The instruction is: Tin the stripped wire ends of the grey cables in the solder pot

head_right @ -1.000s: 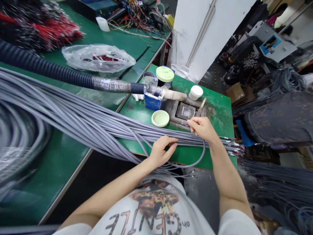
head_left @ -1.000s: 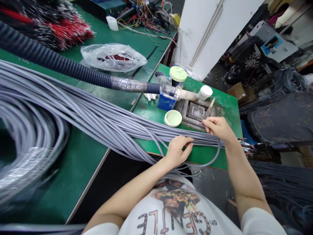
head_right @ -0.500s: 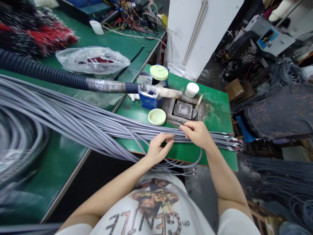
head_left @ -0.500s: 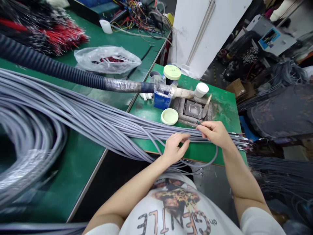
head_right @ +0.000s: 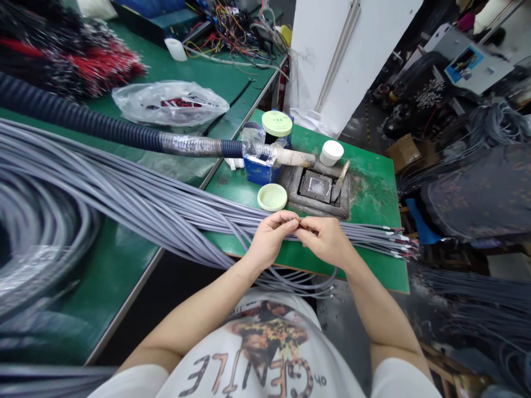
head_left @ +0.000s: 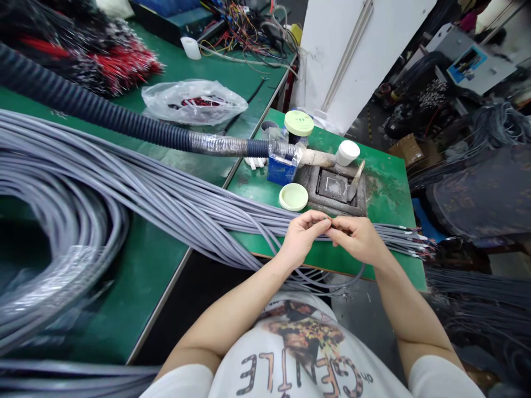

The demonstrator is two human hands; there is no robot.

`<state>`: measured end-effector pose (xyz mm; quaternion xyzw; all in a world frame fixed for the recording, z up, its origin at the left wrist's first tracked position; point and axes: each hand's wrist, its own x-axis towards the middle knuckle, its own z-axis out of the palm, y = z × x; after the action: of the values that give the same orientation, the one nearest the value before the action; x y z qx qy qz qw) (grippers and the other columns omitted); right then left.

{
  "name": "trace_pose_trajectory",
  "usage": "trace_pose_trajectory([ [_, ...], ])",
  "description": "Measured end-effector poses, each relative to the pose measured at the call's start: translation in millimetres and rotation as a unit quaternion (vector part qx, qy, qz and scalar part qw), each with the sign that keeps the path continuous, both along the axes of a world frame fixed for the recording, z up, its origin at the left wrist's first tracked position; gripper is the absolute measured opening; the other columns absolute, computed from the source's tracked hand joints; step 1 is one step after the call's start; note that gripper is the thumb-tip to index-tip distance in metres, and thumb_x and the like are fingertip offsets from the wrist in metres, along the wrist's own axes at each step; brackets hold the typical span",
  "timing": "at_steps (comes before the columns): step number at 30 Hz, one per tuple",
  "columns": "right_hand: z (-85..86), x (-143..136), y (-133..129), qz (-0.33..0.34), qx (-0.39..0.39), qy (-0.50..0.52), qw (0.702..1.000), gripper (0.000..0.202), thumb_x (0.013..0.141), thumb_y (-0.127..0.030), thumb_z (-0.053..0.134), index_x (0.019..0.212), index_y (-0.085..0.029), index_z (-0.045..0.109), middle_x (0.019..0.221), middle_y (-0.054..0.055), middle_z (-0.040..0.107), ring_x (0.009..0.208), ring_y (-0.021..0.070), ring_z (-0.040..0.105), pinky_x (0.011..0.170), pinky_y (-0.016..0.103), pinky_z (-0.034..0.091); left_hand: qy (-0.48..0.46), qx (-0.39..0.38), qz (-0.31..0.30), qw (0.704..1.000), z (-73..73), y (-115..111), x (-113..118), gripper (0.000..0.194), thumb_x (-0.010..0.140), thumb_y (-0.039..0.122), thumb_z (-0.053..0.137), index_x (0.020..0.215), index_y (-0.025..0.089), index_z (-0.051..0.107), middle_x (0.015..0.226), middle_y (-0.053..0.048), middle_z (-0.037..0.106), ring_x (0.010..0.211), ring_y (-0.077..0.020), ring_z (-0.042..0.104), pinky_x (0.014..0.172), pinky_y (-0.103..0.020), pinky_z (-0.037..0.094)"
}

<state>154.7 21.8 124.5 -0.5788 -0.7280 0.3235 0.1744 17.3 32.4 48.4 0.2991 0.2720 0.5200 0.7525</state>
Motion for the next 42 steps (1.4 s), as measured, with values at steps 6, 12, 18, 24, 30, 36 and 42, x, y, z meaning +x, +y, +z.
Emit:
trace_pose_trajectory([
  [6,-5.6,-1.3,-5.7,-0.087,0.029,0.082,0.992,0.017,0.084,-0.033,0.059,0.084,-0.019,0.069,0.065,0.000,0.066,0.050,0.0114,0.056,0.048,0.023,0.041,-0.005,-0.017,0.026,1.000,-2.0,-0.9,-2.1,0.018,0.070,0.029,0.076,0.076,0.015,0.067,0.076,0.000,0.065,0.071,-0.0096,0.057,0.072,-0.023,0.047],
  [12,-6.3,-4.6,-5.0,-0.090,0.065,0.065,0.992,0.017,0.085,-0.030,0.058,0.077,-0.020,0.067,0.061,-0.001,0.063,0.051,0.0122,0.058,0.051,0.023,0.043,-0.016,-0.001,0.023,1.000,2.2,-3.1,-3.8,0.021,0.068,0.028,0.078,0.081,0.015,0.068,0.079,0.000,0.067,0.072,-0.0112,0.060,0.074,-0.026,0.049],
  [18,-10.7,-6.3,-6.4,-0.097,0.103,0.034,0.989,0.020,0.088,-0.034,0.053,0.077,-0.020,0.063,0.066,0.001,0.063,0.056,0.0136,0.058,0.055,0.025,0.045,-0.025,-0.026,0.015,0.999,0.0,-2.2,-1.8,0.022,0.066,0.029,0.079,0.076,0.015,0.066,0.073,0.001,0.066,0.065,-0.0095,0.058,0.069,-0.025,0.049],
  [24,-16.7,-3.7,-7.8,-0.103,0.119,0.037,0.987,0.018,0.090,-0.035,0.050,0.083,-0.021,0.060,0.072,0.002,0.062,0.060,0.0143,0.059,0.059,0.026,0.047,-0.038,-0.068,0.002,0.997,-8.1,-3.3,1.3,0.023,0.066,0.029,0.079,0.077,0.015,0.066,0.068,0.002,0.063,0.060,-0.0071,0.055,0.063,-0.022,0.045],
  [30,-17.0,-1.6,-5.1,-0.081,0.067,0.089,0.990,0.014,0.087,-0.032,0.056,0.081,-0.020,0.061,0.070,0.000,0.060,0.060,0.0132,0.057,0.056,0.025,0.045,-0.023,-0.037,0.023,0.999,-4.7,-3.4,-0.8,0.022,0.066,0.030,0.079,0.075,0.014,0.066,0.073,0.001,0.065,0.066,-0.0089,0.057,0.070,-0.024,0.047],
  [36,-19.0,-3.6,-5.5,-0.100,0.078,0.095,0.987,0.015,0.089,-0.032,0.054,0.080,-0.020,0.057,0.067,-0.001,0.055,0.056,0.0114,0.052,0.053,0.024,0.040,-0.016,-0.025,0.028,0.999,-4.4,-3.3,-1.2,0.026,0.064,0.033,0.080,0.073,0.015,0.064,0.070,0.002,0.064,0.064,-0.0085,0.056,0.070,-0.024,0.047],
  [42,-20.5,-2.4,-4.8,-0.093,0.077,0.092,0.988,0.016,0.089,-0.033,0.054,0.081,-0.019,0.057,0.068,-0.001,0.056,0.056,0.0107,0.050,0.054,0.024,0.039,-0.002,-0.015,0.045,0.999,-3.7,-4.0,-0.8,0.025,0.066,0.033,0.079,0.076,0.014,0.065,0.070,0.001,0.064,0.064,-0.0082,0.056,0.067,-0.022,0.047],
])
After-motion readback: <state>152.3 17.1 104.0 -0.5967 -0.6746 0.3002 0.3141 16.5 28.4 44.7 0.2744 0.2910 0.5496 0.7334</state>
